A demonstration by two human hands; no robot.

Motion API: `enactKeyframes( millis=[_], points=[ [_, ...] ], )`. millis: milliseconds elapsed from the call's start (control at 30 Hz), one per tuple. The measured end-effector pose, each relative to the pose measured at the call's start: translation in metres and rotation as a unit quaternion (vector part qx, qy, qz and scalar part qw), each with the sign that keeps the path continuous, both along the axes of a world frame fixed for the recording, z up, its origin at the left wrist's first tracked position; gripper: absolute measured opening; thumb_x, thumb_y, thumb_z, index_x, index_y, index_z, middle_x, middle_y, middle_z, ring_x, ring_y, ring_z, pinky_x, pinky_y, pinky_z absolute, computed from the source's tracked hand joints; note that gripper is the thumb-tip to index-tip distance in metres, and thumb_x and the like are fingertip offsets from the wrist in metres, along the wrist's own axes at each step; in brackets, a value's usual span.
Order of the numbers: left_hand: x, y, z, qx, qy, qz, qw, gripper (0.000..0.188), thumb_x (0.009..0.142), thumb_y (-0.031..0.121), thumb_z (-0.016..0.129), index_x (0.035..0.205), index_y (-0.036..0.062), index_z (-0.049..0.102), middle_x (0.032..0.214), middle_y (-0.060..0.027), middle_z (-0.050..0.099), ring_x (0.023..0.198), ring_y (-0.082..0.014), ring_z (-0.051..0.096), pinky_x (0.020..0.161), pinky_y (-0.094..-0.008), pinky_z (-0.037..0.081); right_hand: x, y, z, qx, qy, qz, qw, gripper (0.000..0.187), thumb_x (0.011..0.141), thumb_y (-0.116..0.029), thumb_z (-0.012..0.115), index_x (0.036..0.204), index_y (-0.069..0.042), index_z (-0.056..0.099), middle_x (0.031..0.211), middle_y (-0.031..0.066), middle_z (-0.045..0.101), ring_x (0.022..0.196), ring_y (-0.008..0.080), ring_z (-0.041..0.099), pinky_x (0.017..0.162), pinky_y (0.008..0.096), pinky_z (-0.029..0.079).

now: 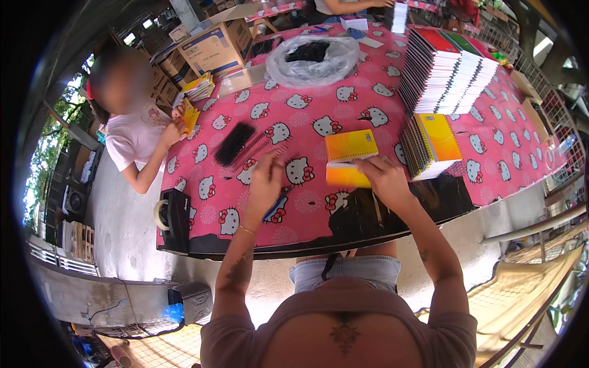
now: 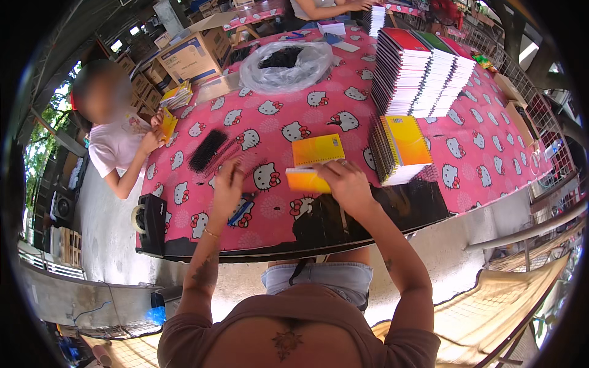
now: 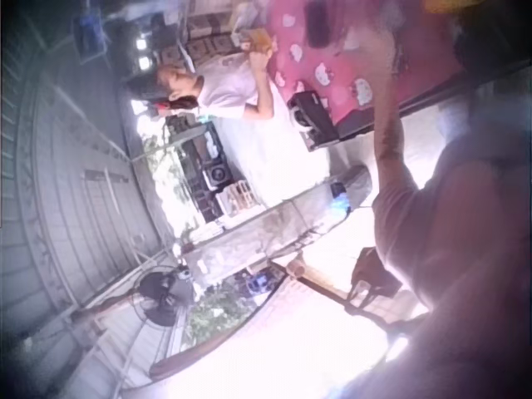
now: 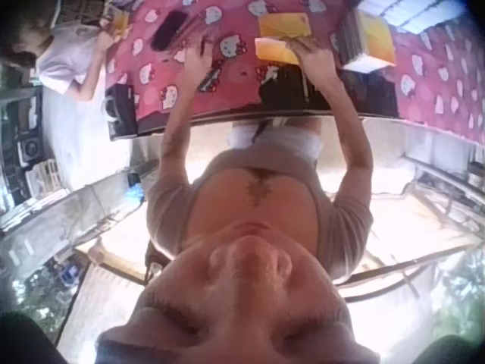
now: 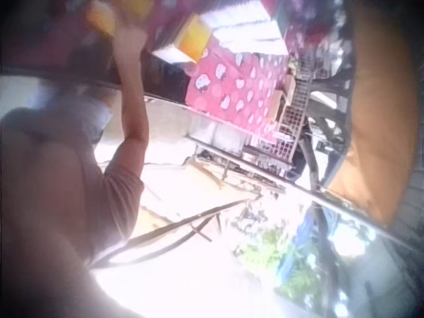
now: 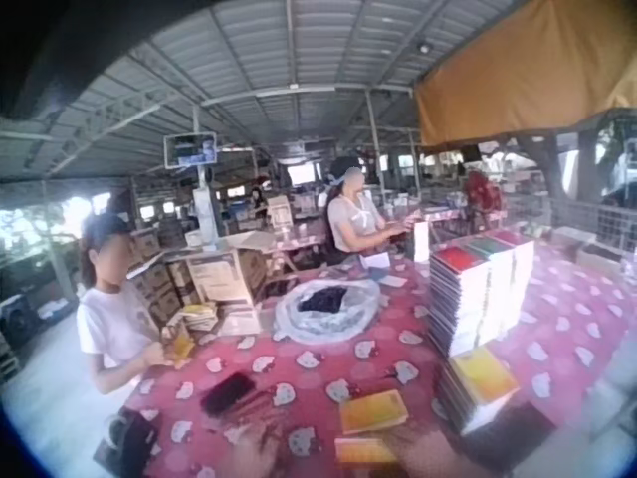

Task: The person assembles notepads by hand, picking up paper pads and placing a small black object on top of each one before stacking them.

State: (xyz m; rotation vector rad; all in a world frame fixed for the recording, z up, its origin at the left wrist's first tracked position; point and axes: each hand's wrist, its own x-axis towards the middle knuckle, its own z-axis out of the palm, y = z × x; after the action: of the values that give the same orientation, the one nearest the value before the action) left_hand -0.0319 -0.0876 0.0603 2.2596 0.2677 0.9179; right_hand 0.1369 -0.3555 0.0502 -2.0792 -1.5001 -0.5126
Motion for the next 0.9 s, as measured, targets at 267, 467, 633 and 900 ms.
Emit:
enactKeyframes(
  millis=[267,467,633,900],
  points=[
    [-0.003,-0.098,-0.023,0.018,0.077,-0.147,0.986,0.041,0.092,-0.005,0.052,0.131,0.0037,0.059,0.117,-0.0198,0.061,0.105,-0.0377,0.063,0.090,-0.0406,0.052,-0.036,-0.016,-0.008,0.089,0.287,0.079,0.950,0.034,0.083,-0.004,0.074,0.116,-0.007,0.066,0.108,0.0093,0.068,0.097,0.0266,0.069,0.090,0.0360,0.054],
    [-0.005,-0.116,-0.039,-0.038,0.071,-0.163,0.983,0.038,0.094,-0.002,0.055,0.131,0.0033,0.059,0.121,-0.0214,0.060,0.108,-0.0388,0.062,0.091,-0.0411,0.052,-0.057,-0.021,-0.047,0.216,0.559,0.055,0.799,0.030,0.087,-0.002,0.076,0.114,-0.002,0.064,0.105,0.0036,0.067,0.099,0.0125,0.064,0.091,0.0274,0.051],
    [-0.004,-0.112,-0.035,0.135,-0.043,-0.097,0.985,0.037,0.098,0.004,0.057,0.135,0.0071,0.059,0.108,-0.0179,0.060,0.092,-0.0335,0.063,0.077,-0.0403,0.052,-0.053,-0.027,-0.058,0.169,0.559,0.080,0.808,0.023,0.089,-0.001,0.074,0.111,-0.002,0.067,0.105,0.0039,0.068,0.099,0.0122,0.064,0.092,0.0260,0.050],
    [-0.020,-0.042,-0.018,-0.236,-0.009,-0.091,0.968,0.031,0.100,0.009,0.062,0.129,-0.0002,0.061,0.091,-0.0030,0.063,0.080,-0.0062,0.056,0.067,-0.0276,0.047,-0.056,-0.033,-0.057,0.159,0.570,0.084,0.801,0.023,0.089,0.000,0.073,0.112,-0.001,0.070,0.108,0.0063,0.072,0.100,0.0109,0.064,0.092,0.0243,0.050]
  ],
)
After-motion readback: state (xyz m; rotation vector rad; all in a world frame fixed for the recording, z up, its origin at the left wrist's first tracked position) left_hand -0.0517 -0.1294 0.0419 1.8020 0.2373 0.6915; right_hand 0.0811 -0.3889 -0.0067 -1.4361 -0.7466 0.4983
